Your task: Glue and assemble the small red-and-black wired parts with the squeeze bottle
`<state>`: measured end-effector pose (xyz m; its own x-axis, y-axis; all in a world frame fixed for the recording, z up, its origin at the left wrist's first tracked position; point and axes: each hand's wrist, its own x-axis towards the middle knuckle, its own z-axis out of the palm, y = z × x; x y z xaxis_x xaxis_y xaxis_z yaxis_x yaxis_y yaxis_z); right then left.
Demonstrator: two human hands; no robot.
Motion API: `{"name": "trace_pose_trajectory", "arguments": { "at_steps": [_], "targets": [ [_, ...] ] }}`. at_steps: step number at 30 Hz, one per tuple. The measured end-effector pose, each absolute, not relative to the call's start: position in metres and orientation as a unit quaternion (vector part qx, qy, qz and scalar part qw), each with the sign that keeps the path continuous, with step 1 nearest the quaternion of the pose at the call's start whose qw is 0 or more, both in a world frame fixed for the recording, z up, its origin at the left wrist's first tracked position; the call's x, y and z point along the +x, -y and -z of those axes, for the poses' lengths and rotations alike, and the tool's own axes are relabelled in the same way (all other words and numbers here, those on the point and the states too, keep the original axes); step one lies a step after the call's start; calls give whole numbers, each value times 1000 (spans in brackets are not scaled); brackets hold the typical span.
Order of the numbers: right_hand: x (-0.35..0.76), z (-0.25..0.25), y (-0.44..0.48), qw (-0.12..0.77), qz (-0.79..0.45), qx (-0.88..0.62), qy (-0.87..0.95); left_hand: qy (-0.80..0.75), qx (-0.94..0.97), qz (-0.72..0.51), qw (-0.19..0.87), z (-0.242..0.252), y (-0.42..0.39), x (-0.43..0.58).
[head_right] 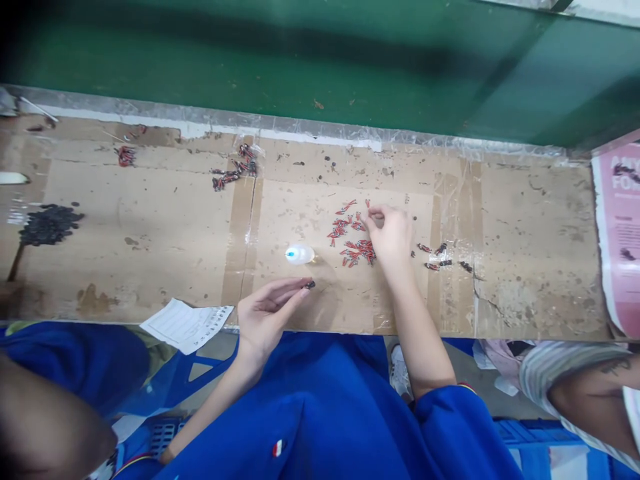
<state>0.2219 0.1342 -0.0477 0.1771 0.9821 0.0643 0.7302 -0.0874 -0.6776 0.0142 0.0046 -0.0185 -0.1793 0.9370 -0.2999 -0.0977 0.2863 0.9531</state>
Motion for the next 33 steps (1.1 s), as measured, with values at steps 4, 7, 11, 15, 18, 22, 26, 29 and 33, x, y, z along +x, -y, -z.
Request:
{"name": "trace_pose_trajectory", "arguments": {
  "at_steps": [4,7,11,15,18,22,26,29,33],
  "targets": [
    [213,39,-127,298,-192,-705,614,-597,352,-495,524,10,-7,9],
    [207,17,-104,354,-253,-657,616,-602,359,-503,507,2,-10,6],
    [193,-13,-65,358,-387,-550,648,-605,371,-502,495,-4,-13,4],
    [176,-24,-41,344,-491,-509,618,-591,397,-495,497,-4,-11,4],
    [170,-22,-38,339,-522,-535,572,-588,412,-491,493,-3,-8,4],
    [170,-21,-41,323,-514,-549,575,-594,421,-481,489,-2,-7,2],
    [171,-23,-43,308,-544,-552,552,-596,428,-467,494,0,-5,0],
    [170,-24,-43,306,-572,-553,523,-594,434,-461,496,0,-4,-1],
    [169,-21,-44,301,-568,-558,525,-590,419,-466,510,0,-5,1]
  ]
}}
